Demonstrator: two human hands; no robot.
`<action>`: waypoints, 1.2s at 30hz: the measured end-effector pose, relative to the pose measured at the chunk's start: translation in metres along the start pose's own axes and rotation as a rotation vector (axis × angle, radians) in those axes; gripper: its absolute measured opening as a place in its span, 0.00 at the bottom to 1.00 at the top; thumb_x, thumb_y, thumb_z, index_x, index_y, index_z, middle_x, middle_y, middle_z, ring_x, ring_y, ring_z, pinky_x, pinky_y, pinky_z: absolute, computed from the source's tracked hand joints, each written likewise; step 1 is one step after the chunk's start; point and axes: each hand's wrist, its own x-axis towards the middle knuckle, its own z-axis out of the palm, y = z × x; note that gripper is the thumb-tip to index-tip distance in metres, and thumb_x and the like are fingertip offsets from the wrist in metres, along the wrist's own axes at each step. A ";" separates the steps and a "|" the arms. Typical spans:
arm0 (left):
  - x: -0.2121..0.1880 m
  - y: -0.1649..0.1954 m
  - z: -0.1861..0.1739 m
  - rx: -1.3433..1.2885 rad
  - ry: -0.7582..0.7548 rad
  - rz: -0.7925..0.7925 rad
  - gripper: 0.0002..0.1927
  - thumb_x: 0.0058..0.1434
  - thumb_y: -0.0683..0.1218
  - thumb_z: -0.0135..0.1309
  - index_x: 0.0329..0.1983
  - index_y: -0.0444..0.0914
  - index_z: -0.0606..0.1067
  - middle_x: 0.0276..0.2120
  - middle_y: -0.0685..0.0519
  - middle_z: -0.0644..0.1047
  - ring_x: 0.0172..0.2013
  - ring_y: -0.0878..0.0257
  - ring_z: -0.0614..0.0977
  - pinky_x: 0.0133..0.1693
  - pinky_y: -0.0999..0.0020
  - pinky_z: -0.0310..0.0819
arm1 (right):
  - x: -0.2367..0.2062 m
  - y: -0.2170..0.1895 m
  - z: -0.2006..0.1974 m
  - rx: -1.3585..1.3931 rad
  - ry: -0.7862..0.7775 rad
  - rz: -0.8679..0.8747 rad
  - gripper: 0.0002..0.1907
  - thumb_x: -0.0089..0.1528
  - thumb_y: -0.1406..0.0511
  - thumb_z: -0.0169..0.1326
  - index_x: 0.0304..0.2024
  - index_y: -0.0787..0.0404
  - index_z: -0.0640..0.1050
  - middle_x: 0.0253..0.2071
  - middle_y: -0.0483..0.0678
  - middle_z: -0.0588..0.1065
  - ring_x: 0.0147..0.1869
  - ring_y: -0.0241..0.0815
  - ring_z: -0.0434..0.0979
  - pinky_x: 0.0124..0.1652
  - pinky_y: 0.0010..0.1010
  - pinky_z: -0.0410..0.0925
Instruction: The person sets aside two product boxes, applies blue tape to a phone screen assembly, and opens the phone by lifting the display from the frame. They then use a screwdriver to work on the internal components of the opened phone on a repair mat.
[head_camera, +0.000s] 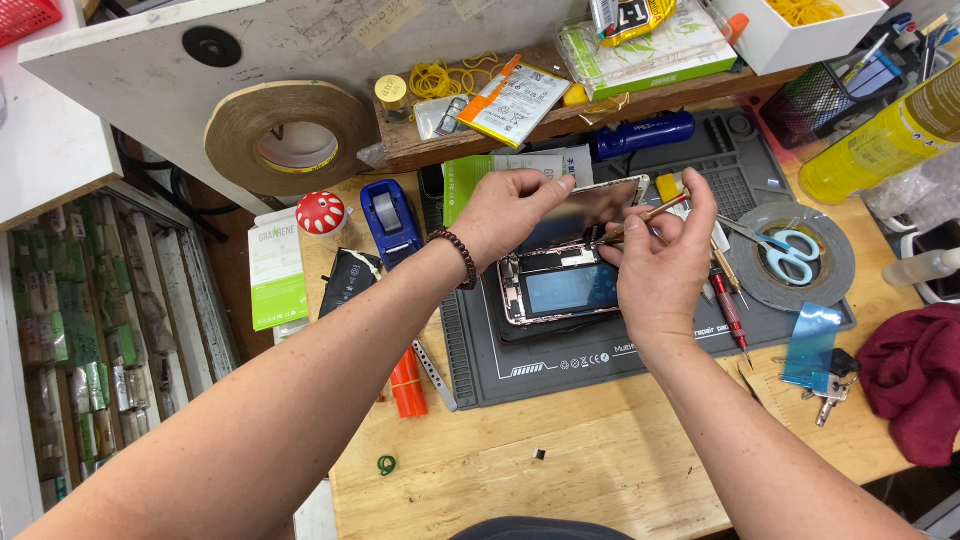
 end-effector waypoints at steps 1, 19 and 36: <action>0.000 0.000 0.000 0.005 0.001 -0.001 0.23 0.64 0.60 0.56 0.34 0.36 0.82 0.21 0.64 0.72 0.27 0.75 0.67 0.29 0.73 0.66 | -0.001 -0.001 0.000 -0.031 -0.003 -0.027 0.35 0.70 0.76 0.49 0.74 0.53 0.51 0.47 0.49 0.76 0.49 0.38 0.82 0.42 0.31 0.82; 0.003 0.000 -0.002 -0.051 0.002 -0.095 0.17 0.62 0.54 0.56 0.40 0.37 0.84 0.27 0.61 0.77 0.31 0.73 0.73 0.36 0.73 0.71 | 0.004 -0.051 -0.013 -0.735 -0.169 -0.697 0.23 0.62 0.70 0.64 0.60 0.56 0.78 0.39 0.48 0.81 0.40 0.47 0.82 0.40 0.37 0.72; -0.001 0.001 -0.002 -0.099 -0.029 -0.144 0.19 0.62 0.57 0.57 0.43 0.38 0.85 0.32 0.60 0.81 0.36 0.72 0.76 0.42 0.72 0.73 | 0.011 -0.064 -0.015 -0.725 -0.154 -0.774 0.17 0.60 0.72 0.63 0.52 0.60 0.82 0.39 0.49 0.80 0.44 0.49 0.78 0.45 0.38 0.72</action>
